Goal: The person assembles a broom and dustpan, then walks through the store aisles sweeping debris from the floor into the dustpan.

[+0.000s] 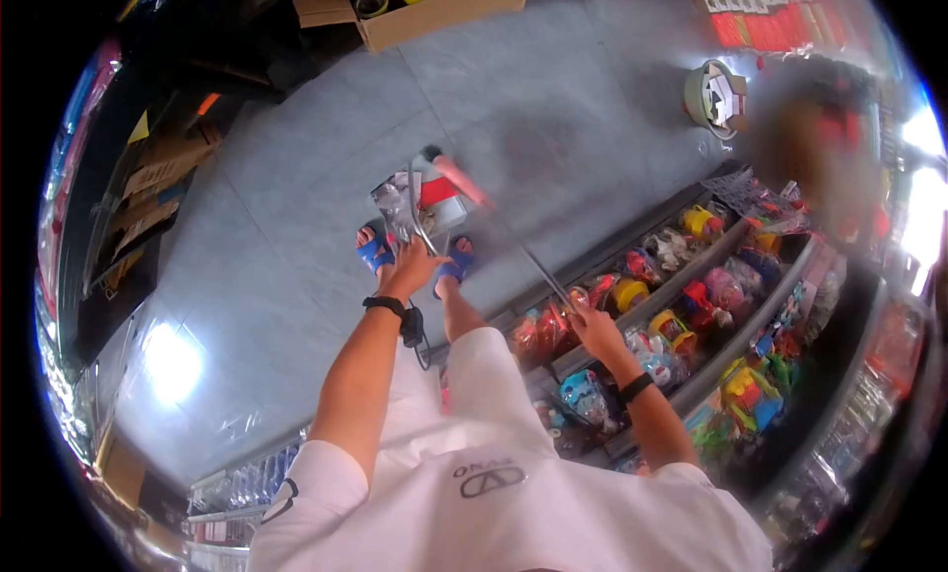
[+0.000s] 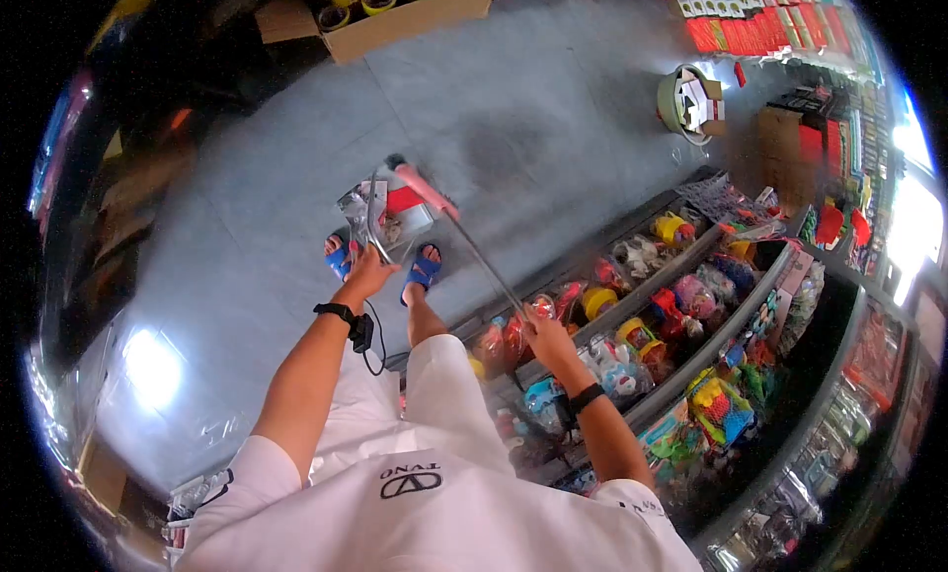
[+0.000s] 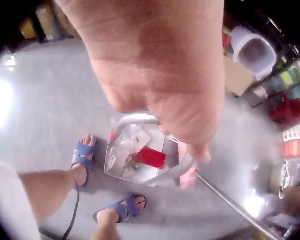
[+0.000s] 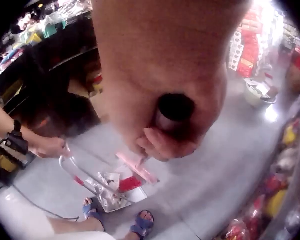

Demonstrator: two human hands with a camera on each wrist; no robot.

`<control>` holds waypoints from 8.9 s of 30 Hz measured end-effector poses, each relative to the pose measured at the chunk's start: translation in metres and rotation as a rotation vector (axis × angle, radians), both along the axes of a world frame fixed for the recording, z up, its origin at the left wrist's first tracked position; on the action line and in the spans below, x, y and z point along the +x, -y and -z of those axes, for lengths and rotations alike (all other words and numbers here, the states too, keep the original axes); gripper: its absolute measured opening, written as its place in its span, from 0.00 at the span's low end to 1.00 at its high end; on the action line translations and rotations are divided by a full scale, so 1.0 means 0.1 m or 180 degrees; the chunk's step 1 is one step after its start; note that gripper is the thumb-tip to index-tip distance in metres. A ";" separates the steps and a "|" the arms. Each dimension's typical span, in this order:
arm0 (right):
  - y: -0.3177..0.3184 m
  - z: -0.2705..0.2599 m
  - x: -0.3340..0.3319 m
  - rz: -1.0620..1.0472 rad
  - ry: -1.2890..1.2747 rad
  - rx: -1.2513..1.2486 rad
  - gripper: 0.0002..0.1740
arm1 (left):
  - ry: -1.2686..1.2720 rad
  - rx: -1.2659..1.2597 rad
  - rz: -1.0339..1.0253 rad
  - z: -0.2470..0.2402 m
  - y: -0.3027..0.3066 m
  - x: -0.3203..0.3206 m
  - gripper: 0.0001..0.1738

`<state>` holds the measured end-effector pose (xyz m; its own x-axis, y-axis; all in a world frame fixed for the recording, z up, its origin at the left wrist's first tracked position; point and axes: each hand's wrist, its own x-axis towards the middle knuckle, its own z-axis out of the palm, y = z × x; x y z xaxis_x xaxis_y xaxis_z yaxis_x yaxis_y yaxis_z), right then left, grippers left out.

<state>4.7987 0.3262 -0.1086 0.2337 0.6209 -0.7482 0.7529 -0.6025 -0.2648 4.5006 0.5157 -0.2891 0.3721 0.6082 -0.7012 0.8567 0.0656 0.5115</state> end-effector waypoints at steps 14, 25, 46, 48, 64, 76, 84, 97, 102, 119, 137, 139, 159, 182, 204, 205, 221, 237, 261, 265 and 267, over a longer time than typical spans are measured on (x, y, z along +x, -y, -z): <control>-0.30 1.00 -0.52 -0.0304 0.0692 -0.0266 0.27 | 0.0245 -0.0052 -0.0234 0.33 0.24 -0.58 0.41; -0.06 0.57 -0.76 -0.1333 -0.0264 -0.0178 0.22 | 0.0367 0.0120 -0.0101 0.31 0.18 -0.56 0.40; -0.33 0.92 -0.68 -0.0047 0.0212 0.0002 0.27 | -0.0029 0.0031 -0.0369 -0.06 0.25 -0.69 0.37; -0.29 1.07 -1.03 -0.0172 0.0185 0.0189 0.26 | 0.0099 0.0076 -0.0412 -0.12 0.27 -0.71 0.37; -0.08 0.18 -0.60 0.0282 -0.0095 0.0756 0.27 | 0.0101 -0.0091 -0.0595 0.07 0.34 -0.84 0.38; 0.25 1.13 -1.41 0.0919 0.0523 0.0004 0.25 | 0.0082 -0.0323 0.0127 0.12 0.06 -1.42 0.38; 0.27 1.16 -2.71 0.1320 0.0012 0.0213 0.19 | 0.0208 0.0098 0.0375 0.22 0.03 -1.53 0.35; -0.51 0.69 -1.95 0.0612 0.0299 0.0688 0.20 | 0.0111 0.0022 -0.0020 0.16 0.15 -1.78 0.38; -1.50 1.41 -1.77 0.0051 0.0728 0.0780 0.22 | -0.0125 -0.0043 -0.0379 0.24 0.24 -1.88 0.38; -0.38 0.08 -1.87 -0.0456 -0.0188 0.0277 0.22 | 0.0108 0.0108 -0.0665 0.23 0.03 -1.91 0.39; -1.77 0.95 -2.66 -0.0077 -0.1059 -0.0006 0.20 | 0.0925 0.0782 -0.4396 -1.34 1.10 -4.42 0.02; -2.05 1.08 -3.02 -0.0340 -0.1141 -0.0376 0.19 | 0.0587 0.1031 -0.4584 -1.60 1.26 -4.71 0.02; -0.41 1.47 -2.01 -0.0419 -0.0536 0.0300 0.10 | -0.0571 0.1468 -0.5617 -2.31 1.55 -5.88 0.19; 0.23 1.83 -1.47 -0.0525 0.0210 0.0588 0.11 | 0.0272 0.0709 -0.5964 -2.50 1.37 -5.59 0.19; -0.31 0.94 -0.64 -0.1516 0.1650 -0.0152 0.11 | 0.0942 0.1085 -0.5101 -2.85 0.69 -4.85 0.18; -0.29 0.91 -0.58 -0.1369 0.1582 -0.0019 0.11 | 0.0941 0.1129 -0.5047 -2.70 0.68 -5.03 0.18; -0.77 1.69 -1.20 -0.0006 0.0655 0.0592 0.11 | 0.0613 0.0973 -0.4884 -2.62 0.34 -3.93 0.19; -0.04 1.65 0.97 0.1745 -0.0316 0.0644 0.17 | 0.0496 0.1101 -0.4489 -2.57 -0.25 -1.86 0.20; 0.04 1.13 -0.62 0.2728 -0.0552 0.0540 0.20 | 0.1116 0.0185 -0.3286 -2.43 -2.08 -0.86 0.16; -0.06 0.80 -0.39 0.1447 0.0138 0.0387 0.13 | 0.1139 0.0334 -0.2948 -2.05 -2.62 -1.58 0.13; -0.20 0.89 -0.30 0.0780 0.0382 0.0038 0.11 | 0.1115 0.0298 -0.2912 -2.11 -2.72 -1.54 0.13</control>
<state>4.7684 0.3459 -0.1979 0.4647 0.5435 -0.6991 0.6114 -0.7680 -0.1906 4.3471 0.7877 -0.0781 -0.0923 0.8127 -0.5753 0.2946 0.5742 0.7639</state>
